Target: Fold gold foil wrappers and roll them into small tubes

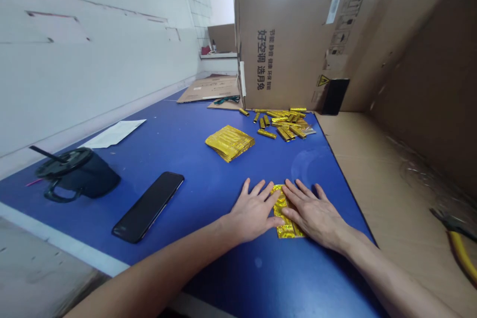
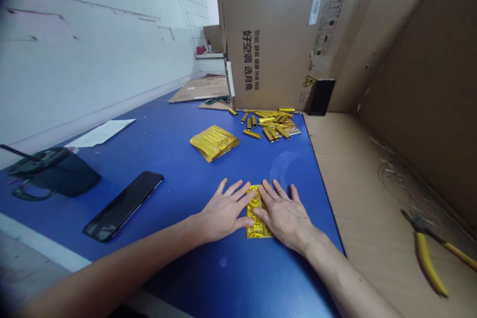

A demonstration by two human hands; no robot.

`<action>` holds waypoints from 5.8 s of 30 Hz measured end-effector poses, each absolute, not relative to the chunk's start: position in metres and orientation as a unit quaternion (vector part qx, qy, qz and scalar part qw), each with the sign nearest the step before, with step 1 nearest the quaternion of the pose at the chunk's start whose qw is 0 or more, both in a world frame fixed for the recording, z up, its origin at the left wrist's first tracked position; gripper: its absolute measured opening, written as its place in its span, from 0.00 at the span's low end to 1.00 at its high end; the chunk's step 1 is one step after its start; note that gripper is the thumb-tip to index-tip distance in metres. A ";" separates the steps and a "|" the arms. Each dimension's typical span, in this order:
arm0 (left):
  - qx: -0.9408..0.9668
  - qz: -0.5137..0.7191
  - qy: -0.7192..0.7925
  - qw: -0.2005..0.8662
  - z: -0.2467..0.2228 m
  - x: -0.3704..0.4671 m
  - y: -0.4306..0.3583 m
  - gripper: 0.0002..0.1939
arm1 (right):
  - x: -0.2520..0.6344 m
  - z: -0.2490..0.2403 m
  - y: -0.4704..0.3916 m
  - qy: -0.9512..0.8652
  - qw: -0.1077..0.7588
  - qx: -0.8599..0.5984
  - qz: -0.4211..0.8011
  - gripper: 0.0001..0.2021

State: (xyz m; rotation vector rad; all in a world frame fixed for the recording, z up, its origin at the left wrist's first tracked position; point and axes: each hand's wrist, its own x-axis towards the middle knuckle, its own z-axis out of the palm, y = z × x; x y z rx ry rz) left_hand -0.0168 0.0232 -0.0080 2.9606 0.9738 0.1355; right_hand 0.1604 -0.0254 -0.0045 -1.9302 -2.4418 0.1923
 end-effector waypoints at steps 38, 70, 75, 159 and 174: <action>0.953 0.051 0.298 0.004 -0.013 -0.008 0.038 0.31 | 0.166 0.009 -0.034 -0.770 -0.028 -0.626 0.124 0.35; 0.958 0.027 0.277 0.068 -0.014 -0.025 0.039 0.37 | 0.164 -0.002 -0.031 -0.788 -0.006 -0.609 0.089 0.33; 0.960 0.011 0.268 0.078 -0.011 -0.033 0.043 0.36 | 0.164 -0.008 -0.034 -0.785 -0.005 -0.617 0.061 0.32; 0.962 0.026 0.160 0.222 0.009 -0.047 0.039 0.33 | 0.184 0.018 -0.048 -0.852 0.084 -0.498 0.141 0.22; 0.960 0.046 0.167 0.221 0.009 -0.047 0.037 0.29 | 0.175 0.021 -0.047 -0.881 0.053 -0.455 0.119 0.18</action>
